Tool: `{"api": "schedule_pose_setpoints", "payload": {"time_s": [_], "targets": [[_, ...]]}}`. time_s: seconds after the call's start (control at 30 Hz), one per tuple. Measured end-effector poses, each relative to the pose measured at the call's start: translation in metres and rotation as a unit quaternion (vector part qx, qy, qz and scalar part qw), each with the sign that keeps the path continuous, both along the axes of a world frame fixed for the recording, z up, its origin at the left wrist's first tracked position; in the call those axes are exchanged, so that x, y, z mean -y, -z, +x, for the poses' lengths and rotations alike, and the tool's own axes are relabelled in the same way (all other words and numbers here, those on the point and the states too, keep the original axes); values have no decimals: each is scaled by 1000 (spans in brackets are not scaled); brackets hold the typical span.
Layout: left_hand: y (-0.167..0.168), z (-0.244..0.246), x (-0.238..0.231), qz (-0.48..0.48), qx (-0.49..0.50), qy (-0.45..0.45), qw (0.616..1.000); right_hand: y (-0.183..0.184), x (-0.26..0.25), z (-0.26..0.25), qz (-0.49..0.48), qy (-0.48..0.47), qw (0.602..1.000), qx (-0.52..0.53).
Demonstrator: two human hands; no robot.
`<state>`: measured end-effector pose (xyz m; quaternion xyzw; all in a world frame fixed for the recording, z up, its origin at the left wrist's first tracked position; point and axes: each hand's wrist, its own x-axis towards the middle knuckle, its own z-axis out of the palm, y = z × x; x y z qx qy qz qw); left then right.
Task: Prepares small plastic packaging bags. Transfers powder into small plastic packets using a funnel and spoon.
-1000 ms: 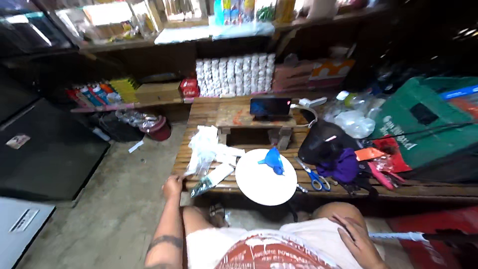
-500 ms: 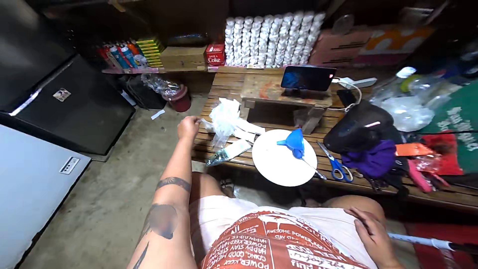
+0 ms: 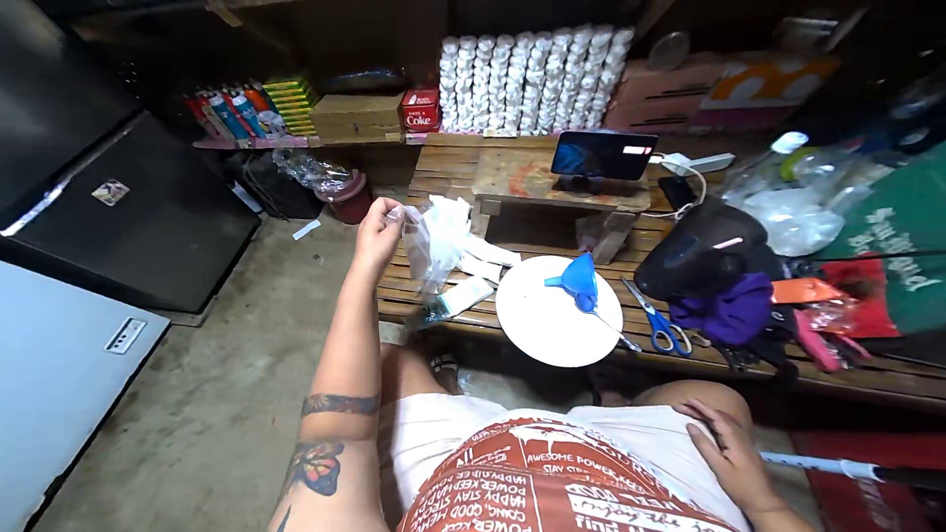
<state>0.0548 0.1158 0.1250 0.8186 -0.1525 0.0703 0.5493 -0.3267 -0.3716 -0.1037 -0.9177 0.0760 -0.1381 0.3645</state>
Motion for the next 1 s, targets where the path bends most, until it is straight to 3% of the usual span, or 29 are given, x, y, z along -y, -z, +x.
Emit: {"api": "schedule_pose_setpoints", "payload": {"time_s": [0.07, 0.2, 0.33, 0.47, 0.7, 0.8, 1.0], "targets": [[16, -16, 17, -103, 12, 23, 994, -13, -7, 13, 66, 9, 997, -40], [67, -46, 60, -234, -17, -2, 972, -76, -50, 66, 179, -5, 977, -117], [118, -42, 95, -316, -36, 4, 948, -119, -97, 143, 133, -165, 968, -134], [133, -38, 103, -311, -41, 59, 948, -151, -150, 223, 77, -275, 937, -201], [145, -33, 101, -241, 40, 124, 962, -135, -214, 322, 147, -248, 934, -213], [149, -29, 100, -254, 56, 137, 956, -128, -222, 332, 184, -220, 945, -157], [157, -16, 103, -262, 17, 164, 951, -131, -221, 334, 166, -163, 967, -106]]}}
